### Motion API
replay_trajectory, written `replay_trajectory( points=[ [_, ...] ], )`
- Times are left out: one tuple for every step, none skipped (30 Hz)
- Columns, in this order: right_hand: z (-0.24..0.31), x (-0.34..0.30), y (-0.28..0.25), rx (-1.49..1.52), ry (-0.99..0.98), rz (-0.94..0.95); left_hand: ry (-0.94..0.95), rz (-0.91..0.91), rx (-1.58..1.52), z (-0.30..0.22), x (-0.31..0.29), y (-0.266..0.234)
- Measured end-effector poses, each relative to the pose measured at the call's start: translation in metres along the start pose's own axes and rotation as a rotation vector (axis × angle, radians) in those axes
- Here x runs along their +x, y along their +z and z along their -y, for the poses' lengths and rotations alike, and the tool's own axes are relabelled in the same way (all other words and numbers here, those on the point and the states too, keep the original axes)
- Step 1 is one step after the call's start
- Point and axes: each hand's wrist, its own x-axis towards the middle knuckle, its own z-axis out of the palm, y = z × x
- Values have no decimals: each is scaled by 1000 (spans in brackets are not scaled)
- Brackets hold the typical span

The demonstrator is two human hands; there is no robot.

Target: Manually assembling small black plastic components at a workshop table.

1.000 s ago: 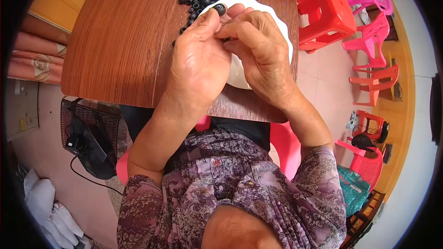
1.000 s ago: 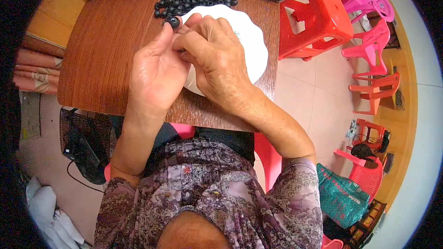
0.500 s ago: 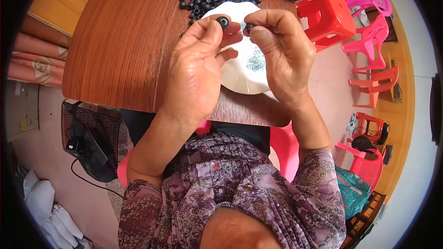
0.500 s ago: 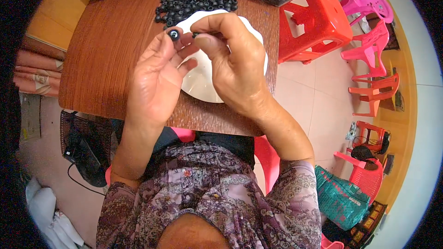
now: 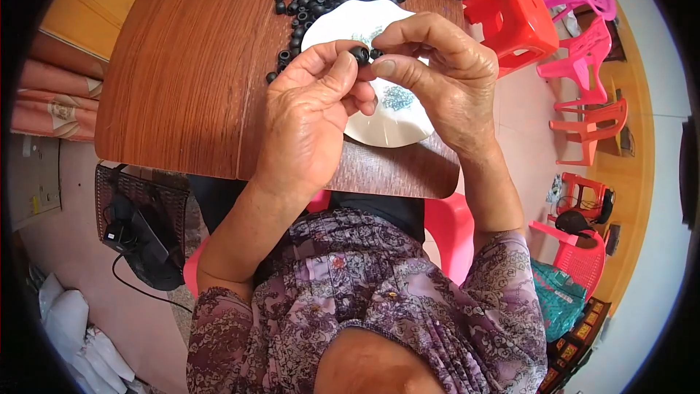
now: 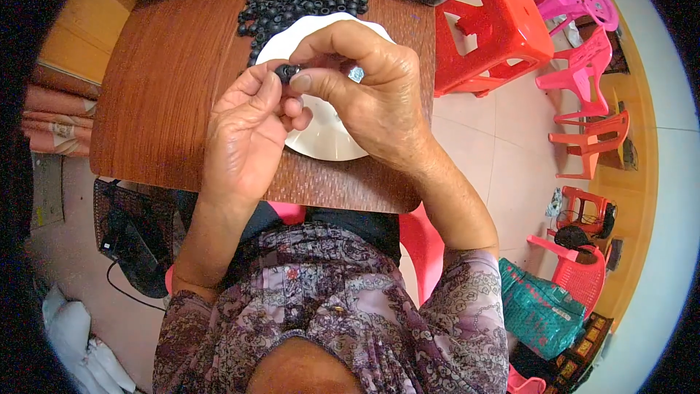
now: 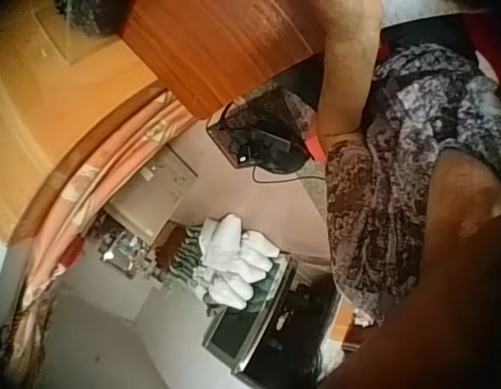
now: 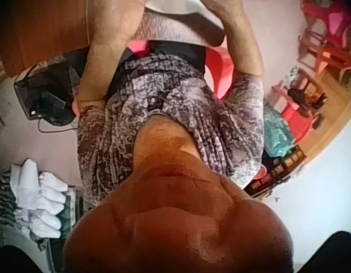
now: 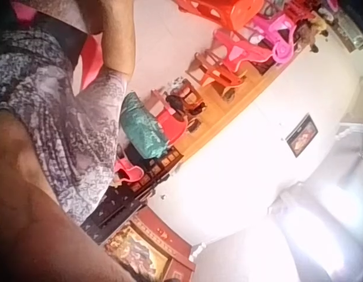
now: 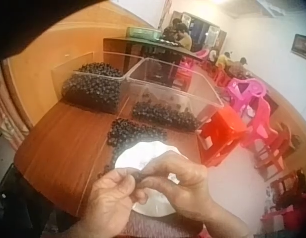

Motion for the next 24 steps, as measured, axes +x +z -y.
replay_trajectory(
  points=[
    [-1,0,-2,-47,-48,12,-9,-11,18,0,-1,0],
    [-2,0,-3,-95,-96,24,-17,-22,36,0,-2,0],
    [-2,0,-3,-96,-96,24,-17,-21,35,1,-2,1],
    [-2,0,-3,-145,-129,15,-9,-36,51,2,-2,2],
    [-2,0,-3,-194,-162,6,-1,-50,67,2,-2,3],
    [-2,0,-3,-194,-162,6,0,-50,66,2,-2,2],
    [-1,0,-4,-236,-185,13,-1,-37,68,2,-3,1],
    [0,-1,-5,-277,-207,21,-2,-24,69,2,-3,1],
    [2,-1,-5,-277,-208,21,-1,-24,69,2,-3,1],
    [3,-1,-5,-291,-201,21,-2,-27,65,3,-3,1],
    [3,-1,-5,-305,-194,22,-3,-30,60,3,-4,1],
    [3,0,-6,-305,-195,22,-3,-30,60,3,-4,2],
    [3,1,-7,-318,-225,35,7,-32,68,4,-4,2],
    [2,2,-8,-330,-256,49,16,-34,76,4,-4,2],
    [2,2,-8,-331,-255,48,14,-34,76,4,-4,2],
    [3,3,-9,-329,-264,61,33,-47,126,3,-5,4],
    [4,3,-10,-328,-273,75,52,-60,176,3,-5,5],
    [6,3,-10,-329,-272,74,51,-59,176,2,-6,6],
    [8,2,-10,-336,-257,96,47,-61,225,2,-6,7],
    [10,2,-11,-342,-242,119,44,-63,275,1,-6,7],
    [9,2,-10,-342,-242,118,44,-62,275,1,-6,7],
    [8,2,-8,-331,-242,85,37,-66,273,1,-7,7],
    [7,2,-7,-320,-242,51,31,-70,272,1,-7,7],
    [6,2,-7,-319,-243,51,31,-69,272,0,-7,7]
  ],
)
